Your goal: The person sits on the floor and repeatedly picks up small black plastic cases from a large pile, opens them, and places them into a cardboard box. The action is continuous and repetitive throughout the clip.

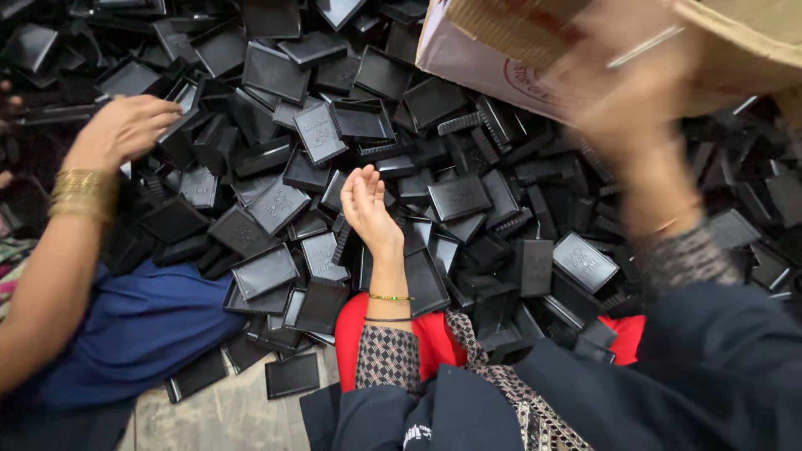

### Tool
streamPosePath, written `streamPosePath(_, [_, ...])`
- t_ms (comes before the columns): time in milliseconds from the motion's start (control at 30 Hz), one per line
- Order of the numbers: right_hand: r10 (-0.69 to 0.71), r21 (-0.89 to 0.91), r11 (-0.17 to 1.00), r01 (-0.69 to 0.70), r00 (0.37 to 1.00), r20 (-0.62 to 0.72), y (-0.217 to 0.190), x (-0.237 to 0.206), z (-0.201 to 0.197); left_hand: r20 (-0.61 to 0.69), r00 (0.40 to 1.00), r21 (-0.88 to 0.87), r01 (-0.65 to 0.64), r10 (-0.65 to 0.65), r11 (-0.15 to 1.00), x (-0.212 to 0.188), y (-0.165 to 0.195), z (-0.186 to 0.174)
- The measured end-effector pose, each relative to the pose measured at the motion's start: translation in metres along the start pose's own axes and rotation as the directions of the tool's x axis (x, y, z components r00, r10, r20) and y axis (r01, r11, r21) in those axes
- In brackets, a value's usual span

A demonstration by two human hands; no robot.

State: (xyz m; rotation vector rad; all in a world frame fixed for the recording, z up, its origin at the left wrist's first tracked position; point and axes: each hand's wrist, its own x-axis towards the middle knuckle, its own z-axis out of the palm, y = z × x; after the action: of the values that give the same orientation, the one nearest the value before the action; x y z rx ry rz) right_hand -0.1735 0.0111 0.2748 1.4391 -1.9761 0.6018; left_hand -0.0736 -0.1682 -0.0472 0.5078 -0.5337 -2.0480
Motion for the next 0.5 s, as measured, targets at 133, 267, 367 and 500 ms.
streamPosePath(133, [-0.145, 0.183, 0.982, 0.046, 0.8, 0.582, -0.039, -0.072, 0.103, 0.016, 0.999, 0.021, 0.041, -0.042, 0.999, 0.004, 0.003, -0.001])
streamPosePath(267, [0.204, 0.274, 0.828, -0.49, 0.717, 0.666, 0.006, -0.137, 0.142, 0.23, 0.957, 0.1, 0.155, -0.175, 0.983, 0.002, 0.023, 0.015])
streamPosePath(367, [0.025, 0.552, -0.239, -0.799, 0.564, 0.826, 0.018, -0.145, 0.153, 0.497, 0.815, 0.127, 0.272, -0.298, 0.954, -0.014, 0.039, 0.029])
streamPosePath(500, [0.172, 0.481, 0.355, -0.802, 0.562, 0.809, -0.012, -0.101, 0.199, 0.67, 0.729, -0.194, 0.351, -0.138, 0.916, -0.025, 0.054, 0.031])
